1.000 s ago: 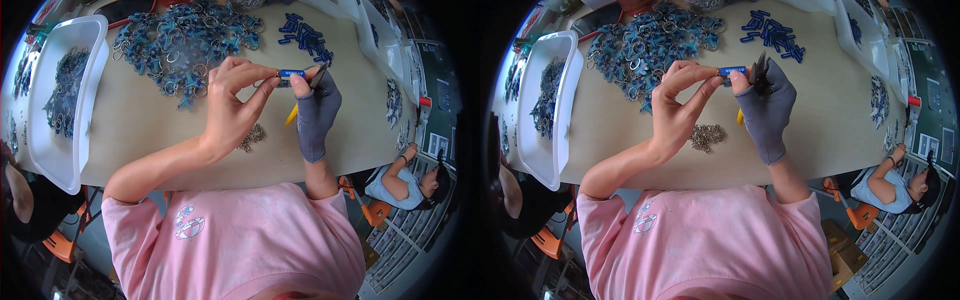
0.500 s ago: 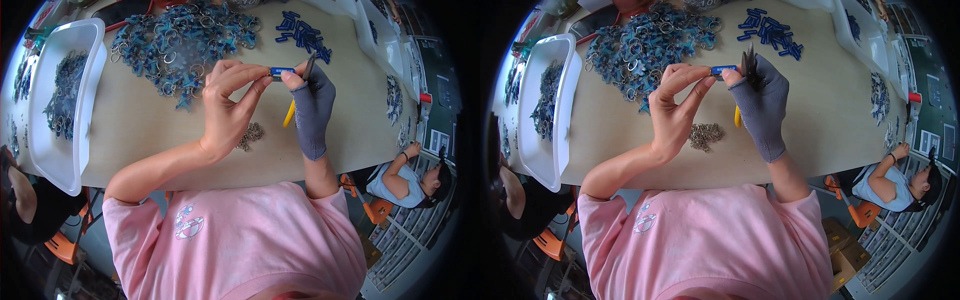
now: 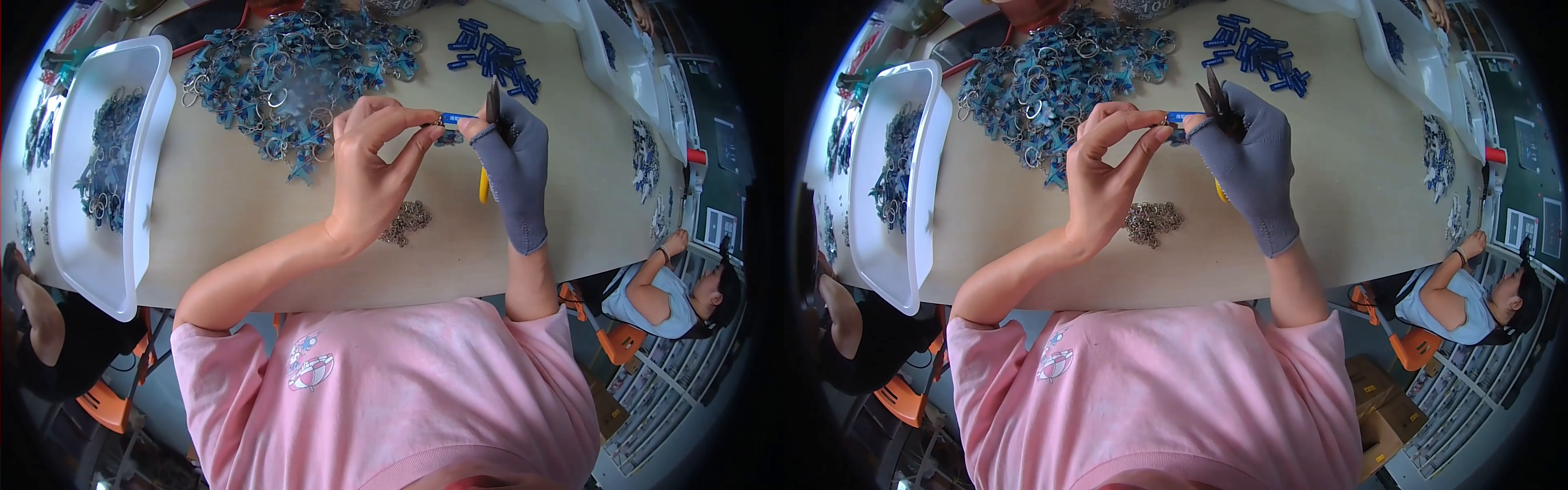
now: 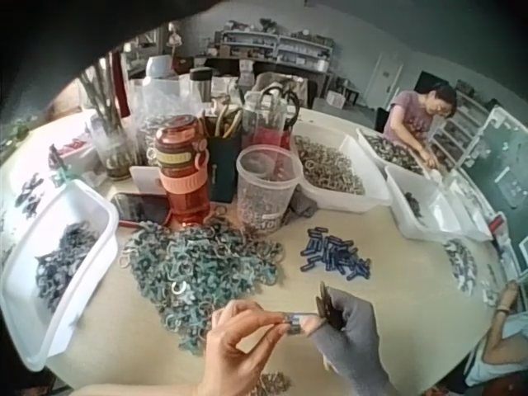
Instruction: The person assembles keychains by attaching metal rings and chains to plastic charms using pliers.
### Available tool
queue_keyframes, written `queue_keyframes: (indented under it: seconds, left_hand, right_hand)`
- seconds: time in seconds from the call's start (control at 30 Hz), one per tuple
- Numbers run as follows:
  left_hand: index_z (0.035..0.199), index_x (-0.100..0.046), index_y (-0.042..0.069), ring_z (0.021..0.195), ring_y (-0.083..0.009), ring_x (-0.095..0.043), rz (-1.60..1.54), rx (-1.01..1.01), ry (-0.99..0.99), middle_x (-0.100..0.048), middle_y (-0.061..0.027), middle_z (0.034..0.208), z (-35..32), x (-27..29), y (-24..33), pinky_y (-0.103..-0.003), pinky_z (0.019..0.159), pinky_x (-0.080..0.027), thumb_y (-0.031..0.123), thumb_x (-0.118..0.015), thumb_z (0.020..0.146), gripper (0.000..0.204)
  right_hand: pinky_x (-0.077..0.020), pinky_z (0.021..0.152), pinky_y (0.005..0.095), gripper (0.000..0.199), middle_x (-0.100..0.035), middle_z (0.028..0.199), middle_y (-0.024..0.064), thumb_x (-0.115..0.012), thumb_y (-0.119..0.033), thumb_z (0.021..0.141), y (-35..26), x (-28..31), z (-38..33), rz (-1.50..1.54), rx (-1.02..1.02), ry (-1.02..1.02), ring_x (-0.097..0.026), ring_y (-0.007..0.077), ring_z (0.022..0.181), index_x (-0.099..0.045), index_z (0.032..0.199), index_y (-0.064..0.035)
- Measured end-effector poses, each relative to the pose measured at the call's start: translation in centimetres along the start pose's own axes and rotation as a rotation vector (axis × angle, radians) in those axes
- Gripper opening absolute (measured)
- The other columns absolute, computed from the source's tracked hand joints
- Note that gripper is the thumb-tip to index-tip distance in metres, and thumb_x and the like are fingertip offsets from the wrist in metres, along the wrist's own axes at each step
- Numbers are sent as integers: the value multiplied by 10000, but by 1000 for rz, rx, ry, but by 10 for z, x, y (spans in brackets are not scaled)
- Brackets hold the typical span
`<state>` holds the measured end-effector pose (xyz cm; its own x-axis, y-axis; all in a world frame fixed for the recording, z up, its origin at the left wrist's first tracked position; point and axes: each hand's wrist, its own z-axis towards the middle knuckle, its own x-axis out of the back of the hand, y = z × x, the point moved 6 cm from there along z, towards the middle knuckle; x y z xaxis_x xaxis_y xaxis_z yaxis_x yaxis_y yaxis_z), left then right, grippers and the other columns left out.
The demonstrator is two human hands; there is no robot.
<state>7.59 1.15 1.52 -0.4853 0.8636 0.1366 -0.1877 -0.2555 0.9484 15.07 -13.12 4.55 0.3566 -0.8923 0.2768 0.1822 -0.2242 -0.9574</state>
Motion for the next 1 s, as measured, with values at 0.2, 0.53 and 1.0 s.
queue_keyframes:
  seconds: [0.2,0.53,1.0]
  left_hand:
    - [885,-727,93,871,-188,-563,18,-26,-84,-674,-23,820,7,-2,-5,-320,848,-362,154,-755,791,115]
    - [929,-626,26,928,-108,-603,-390,184,-220,-662,-40,975,9,-9,-20,-250,880,-459,10,-705,842,118]
    - [876,-527,38,939,-127,-635,-705,430,-284,-687,-82,948,7,-16,-24,-262,872,-498,-19,-662,847,149]
  right_hand:
    - [-311,521,220,162,-496,611,-44,-680,-163,851,6,5,3,-157,-6,-107,-393,27,584,-613,794,-27]
    - [-300,518,198,143,-551,718,-49,-706,-146,819,15,3,3,-39,133,-104,-364,21,588,-619,864,-41]
    - [-332,491,233,126,-572,722,-15,-721,-113,766,-12,7,-3,-315,304,-96,-441,61,568,-609,794,-61]
